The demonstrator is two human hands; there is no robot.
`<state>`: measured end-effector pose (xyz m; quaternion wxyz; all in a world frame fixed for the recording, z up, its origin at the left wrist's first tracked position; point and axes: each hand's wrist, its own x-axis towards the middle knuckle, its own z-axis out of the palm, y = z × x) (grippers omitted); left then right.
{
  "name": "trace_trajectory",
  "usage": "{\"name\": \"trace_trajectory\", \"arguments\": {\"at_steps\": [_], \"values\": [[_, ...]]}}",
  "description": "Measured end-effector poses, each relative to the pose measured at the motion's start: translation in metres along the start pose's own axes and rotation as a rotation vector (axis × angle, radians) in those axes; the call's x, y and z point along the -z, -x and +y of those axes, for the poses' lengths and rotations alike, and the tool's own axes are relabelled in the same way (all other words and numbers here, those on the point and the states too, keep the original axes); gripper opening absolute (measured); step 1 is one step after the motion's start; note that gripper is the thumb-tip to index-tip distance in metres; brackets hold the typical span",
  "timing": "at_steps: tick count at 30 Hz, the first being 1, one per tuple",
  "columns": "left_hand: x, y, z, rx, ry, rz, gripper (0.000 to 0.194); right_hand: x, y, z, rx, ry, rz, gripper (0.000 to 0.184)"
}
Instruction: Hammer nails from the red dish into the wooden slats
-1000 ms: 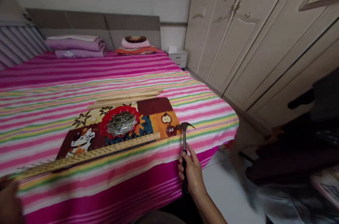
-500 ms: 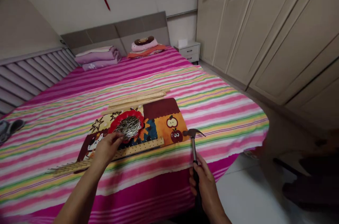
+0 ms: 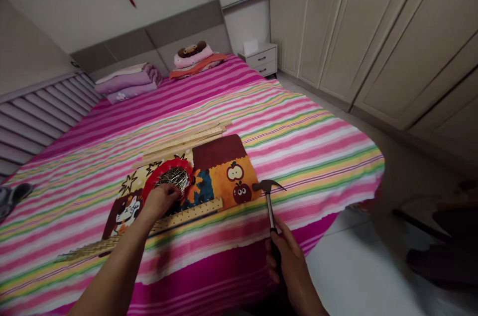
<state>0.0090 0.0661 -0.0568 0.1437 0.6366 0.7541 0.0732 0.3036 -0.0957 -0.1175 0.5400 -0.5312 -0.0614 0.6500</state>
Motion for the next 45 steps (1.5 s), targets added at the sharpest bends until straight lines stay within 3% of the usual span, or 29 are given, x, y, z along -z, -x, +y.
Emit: {"name": "trace_trajectory", "arguments": {"at_steps": [3,9,13,18,21,24,27,32,39,45], "values": [[0.000,-0.001,-0.005,0.067,0.235,0.067,0.010,0.001,-0.001,0.000,0.004,0.009,0.001,0.073],[0.008,-0.001,-0.017,0.242,0.986,0.172,0.028,0.004,-0.002,0.001,0.020,0.020,-0.027,0.068],[0.016,0.002,-0.017,0.235,1.107,0.230,0.032,0.006,-0.004,0.003,0.040,0.025,-0.055,0.065],[0.025,0.011,-0.007,0.328,1.347,0.203,0.016,0.008,-0.006,0.004,0.035,0.042,-0.057,0.062],[0.026,0.025,0.007,0.373,1.378,0.202,0.010,0.007,-0.006,0.003,0.033,0.019,-0.060,0.062],[0.020,0.047,0.025,0.305,1.346,0.189,0.013,0.007,-0.006,0.003,0.032,0.004,-0.065,0.062],[0.005,0.073,0.043,0.243,1.348,0.123,0.026,0.008,-0.005,0.002,0.025,0.003,-0.066,0.061],[-0.030,0.101,0.065,0.269,1.407,0.029,0.042,0.009,-0.006,0.002,0.033,0.012,-0.075,0.059],[-0.075,0.102,0.072,0.196,1.267,0.176,0.036,0.009,-0.007,0.003,0.044,0.018,-0.080,0.058],[-0.091,0.097,0.072,0.186,1.181,0.246,0.033,0.011,-0.008,0.005,0.050,0.020,-0.074,0.060]]}}
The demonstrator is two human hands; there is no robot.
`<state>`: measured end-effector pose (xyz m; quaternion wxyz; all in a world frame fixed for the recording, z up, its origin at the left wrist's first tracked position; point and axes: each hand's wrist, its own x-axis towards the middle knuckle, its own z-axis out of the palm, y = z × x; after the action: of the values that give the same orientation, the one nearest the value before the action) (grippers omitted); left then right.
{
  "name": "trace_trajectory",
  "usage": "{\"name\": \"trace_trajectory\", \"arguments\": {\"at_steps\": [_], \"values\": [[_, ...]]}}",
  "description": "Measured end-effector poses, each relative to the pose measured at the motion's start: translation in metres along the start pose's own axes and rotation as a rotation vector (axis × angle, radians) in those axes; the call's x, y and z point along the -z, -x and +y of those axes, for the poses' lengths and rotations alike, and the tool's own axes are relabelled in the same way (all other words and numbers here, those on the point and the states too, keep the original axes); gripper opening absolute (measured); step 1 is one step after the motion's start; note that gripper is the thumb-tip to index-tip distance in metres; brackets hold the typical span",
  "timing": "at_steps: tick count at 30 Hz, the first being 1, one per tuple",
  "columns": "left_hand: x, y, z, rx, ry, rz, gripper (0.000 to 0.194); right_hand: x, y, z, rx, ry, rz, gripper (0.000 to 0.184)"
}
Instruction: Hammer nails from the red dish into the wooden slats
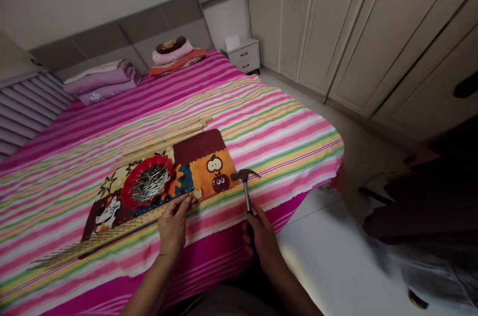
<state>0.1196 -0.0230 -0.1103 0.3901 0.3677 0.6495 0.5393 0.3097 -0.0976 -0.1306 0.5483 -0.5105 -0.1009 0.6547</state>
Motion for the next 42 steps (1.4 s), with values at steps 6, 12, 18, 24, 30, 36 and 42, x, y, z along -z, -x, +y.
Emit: {"name": "trace_trajectory", "arguments": {"at_steps": [6,12,18,24,30,36,42], "values": [[-0.005,-0.002,-0.004,-0.035,-0.022,-0.003,0.032,0.001,-0.002,0.001,-0.007,0.008,0.004,0.061],[-0.007,-0.002,-0.002,-0.068,-0.104,-0.006,0.030,0.001,-0.001,0.001,-0.011,0.012,0.012,0.062],[-0.006,-0.004,-0.004,-0.086,-0.144,-0.036,0.030,0.000,0.000,0.000,-0.005,0.033,0.018,0.063],[-0.003,-0.008,-0.012,-0.208,-0.284,-0.078,0.029,0.000,0.004,0.004,0.054,0.109,0.036,0.067],[-0.002,-0.010,-0.015,-0.424,-0.414,-0.071,0.026,0.000,0.027,-0.014,0.326,0.538,-0.143,0.045],[-0.005,-0.007,-0.008,-0.494,-0.479,-0.080,0.021,-0.013,0.038,-0.031,0.449,0.747,-0.365,0.043],[-0.008,-0.004,-0.007,-0.474,-0.447,-0.073,0.019,-0.023,0.041,-0.035,0.479,0.764,-0.394,0.045]]}}
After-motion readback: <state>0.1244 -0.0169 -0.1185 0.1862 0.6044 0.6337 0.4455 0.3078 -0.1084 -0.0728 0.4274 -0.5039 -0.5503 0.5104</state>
